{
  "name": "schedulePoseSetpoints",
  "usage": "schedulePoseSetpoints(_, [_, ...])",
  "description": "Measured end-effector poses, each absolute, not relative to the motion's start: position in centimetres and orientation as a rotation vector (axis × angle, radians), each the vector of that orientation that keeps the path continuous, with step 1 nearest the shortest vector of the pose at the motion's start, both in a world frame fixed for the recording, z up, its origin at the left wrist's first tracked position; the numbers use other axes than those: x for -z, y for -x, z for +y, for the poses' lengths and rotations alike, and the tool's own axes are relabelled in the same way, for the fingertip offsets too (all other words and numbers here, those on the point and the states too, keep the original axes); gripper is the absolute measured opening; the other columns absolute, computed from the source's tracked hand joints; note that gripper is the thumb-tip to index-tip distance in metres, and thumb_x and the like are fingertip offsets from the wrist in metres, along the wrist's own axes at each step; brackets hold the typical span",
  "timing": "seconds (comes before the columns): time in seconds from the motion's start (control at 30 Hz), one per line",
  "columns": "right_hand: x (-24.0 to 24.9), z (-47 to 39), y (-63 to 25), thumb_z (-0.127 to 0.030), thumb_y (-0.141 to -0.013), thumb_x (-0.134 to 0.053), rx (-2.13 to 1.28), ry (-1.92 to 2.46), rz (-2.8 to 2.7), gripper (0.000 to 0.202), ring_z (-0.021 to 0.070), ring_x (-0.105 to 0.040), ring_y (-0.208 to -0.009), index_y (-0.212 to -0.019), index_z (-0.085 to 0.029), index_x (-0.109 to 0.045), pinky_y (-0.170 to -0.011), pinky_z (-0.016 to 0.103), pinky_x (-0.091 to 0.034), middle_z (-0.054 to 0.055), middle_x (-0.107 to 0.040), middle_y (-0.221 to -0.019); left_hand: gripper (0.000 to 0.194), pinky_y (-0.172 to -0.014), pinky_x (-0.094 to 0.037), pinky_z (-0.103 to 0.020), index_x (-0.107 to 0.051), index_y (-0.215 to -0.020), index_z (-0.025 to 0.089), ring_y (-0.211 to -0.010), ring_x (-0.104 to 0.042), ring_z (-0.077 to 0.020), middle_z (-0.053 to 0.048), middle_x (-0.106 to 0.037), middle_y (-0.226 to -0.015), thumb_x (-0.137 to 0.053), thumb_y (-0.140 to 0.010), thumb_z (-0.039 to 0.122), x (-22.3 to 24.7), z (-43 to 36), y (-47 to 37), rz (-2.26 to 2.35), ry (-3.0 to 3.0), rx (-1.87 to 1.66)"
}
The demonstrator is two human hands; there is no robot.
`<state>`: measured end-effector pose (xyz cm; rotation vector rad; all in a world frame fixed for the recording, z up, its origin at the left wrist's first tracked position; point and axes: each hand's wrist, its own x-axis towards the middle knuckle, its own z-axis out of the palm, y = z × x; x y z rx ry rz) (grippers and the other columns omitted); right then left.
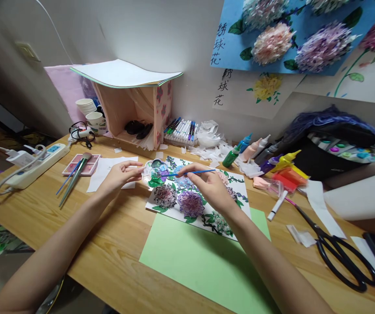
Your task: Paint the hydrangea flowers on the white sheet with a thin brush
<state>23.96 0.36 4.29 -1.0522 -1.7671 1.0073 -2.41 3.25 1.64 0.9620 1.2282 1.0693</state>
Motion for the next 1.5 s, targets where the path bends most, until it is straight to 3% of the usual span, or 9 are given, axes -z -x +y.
schedulePoseSetpoints(0.3, [-3.9,0.8,-24.4,-0.028,-0.085,-0.055,-1.137,0.999,-1.464,0.013,0.0157,-0.06,-0.087,-0.085,-0.025,-0.068,-0.082,0.03,-0.044,0.0,-0.066,-0.088,0.044,-0.067,-0.055,-0.022,-0.067,-0.086,0.009,-0.059,-0.066,-0.0113,-0.004,-0.071,-0.064,-0.086,-0.051,0.028,-1.0,4.3,3.5,1.295,-0.934,-1.184])
schedulePoseSetpoints(0.47, [-4.3,0.4,-24.1,-0.032,-0.085,-0.056,-1.136,0.988,-1.476,0.013,0.0175,-0.059,-0.09,-0.088,-0.025,-0.067,-0.083,0.03,-0.043,0.001,-0.065,-0.091,0.024,-0.064,-0.055,-0.021,-0.063,-0.083,0.008,-0.055,-0.065,-0.0099,-0.002,-0.069,-0.06,-0.077,-0.065,0.014,1.1,6.1,4.3,1.395,-0.848,-1.32])
schedulePoseSetpoints(0.63, [-4.6,0.3,-23.6,-0.036,-0.085,-0.056,-1.1,1.01,-1.521,0.016,0.0189,-0.059,-0.091,-0.087,-0.024,-0.067,-0.082,0.03,-0.043,0.002,-0.065,-0.091,0.017,-0.058,-0.055,-0.021,-0.059,-0.087,0.008,-0.05,-0.064,-0.0099,-0.002,-0.066,-0.056,-0.07,-0.073,0.009,2.8,6.8,4.1,1.479,-0.873,-1.325])
schedulePoseSetpoints(0.8, [-5.6,1.6,-21.3,-0.037,-0.089,-0.051,-1.044,0.961,-1.616,0.021,0.0191,-0.059,-0.092,-0.09,-0.024,-0.067,-0.084,0.03,-0.043,0.003,-0.067,-0.094,0.01,-0.06,-0.056,-0.026,-0.06,-0.092,0.009,-0.059,-0.069,-0.014,-0.007,-0.07,-0.066,-0.059,-0.083,0.015,2.1,6.9,4.9,1.553,-0.998,-1.218])
schedulePoseSetpoints(0.9, [-6.4,2.6,-18.0,-0.038,-0.093,-0.04,-0.958,0.922,-1.809,0.031,0.0191,-0.059,-0.094,-0.093,-0.023,-0.068,-0.084,0.031,-0.044,0.004,-0.068,-0.098,0.017,-0.06,-0.055,-0.026,-0.062,-0.092,0.011,-0.065,-0.069,-0.0141,-0.009,-0.071,-0.079,-0.047,-0.09,0.018,0.7,6.2,7.9,1.69,-1.108,-1.197])
schedulePoseSetpoints(1.0, [-6.0,4.0,-14.0,-0.036,-0.094,-0.04,-0.823,0.897,-2.072,0.031,0.0199,-0.058,-0.098,-0.1,-0.023,-0.067,-0.088,0.034,-0.044,0.006,-0.067,-0.102,0.015,-0.064,-0.054,-0.028,-0.065,-0.085,0.012,-0.07,-0.068,-0.0168,-0.01,-0.071,-0.084,-0.051,-0.086,0.019,-0.2,4.8,11.6,1.866,-1.27,-1.155])
schedulePoseSetpoints(1.1, [-4.3,5.7,-10.2,-0.028,-0.091,-0.042,-0.64,0.816,-2.291,0.027,0.0217,-0.058,-0.096,-0.101,-0.021,-0.067,-0.086,0.037,-0.046,0.008,-0.068,-0.1,0.008,-0.077,-0.051,-0.034,-0.068,-0.079,0.013,-0.079,-0.067,-0.0216,-0.01,-0.071,-0.083,-0.067,-0.072,0.016,0.2,3.4,13.9,2.011,-1.456,-1.046])
schedulePoseSetpoints(1.2, [-2.2,7.1,-7.7,-0.021,-0.089,-0.044,-0.602,0.717,-2.424,0.026,0.022,-0.058,-0.096,-0.102,-0.019,-0.066,-0.086,0.038,-0.047,0.01,-0.069,-0.099,0.023,-0.08,-0.048,-0.035,-0.071,-0.085,0.012,-0.08,-0.065,-0.0235,-0.01,-0.07,-0.083,-0.075,-0.062,0.013,1.3,2.8,14.4,2.076,-1.608,-0.906])
schedulePoseSetpoints(1.5, [-1.7,8.8,-6.9,-0.018,-0.082,-0.044,-0.825,0.974,-2.394,0.028,0.0205,-0.059,-0.092,-0.094,-0.02,-0.069,-0.081,0.034,-0.046,0.006,-0.069,-0.096,0.032,-0.082,-0.045,-0.031,-0.069,-0.099,0.012,-0.087,-0.06,-0.0209,-0.009,-0.065,-0.091,-0.073,-0.068,0.015,2.1,3.1,14.1,2.117,-1.815,-0.657])
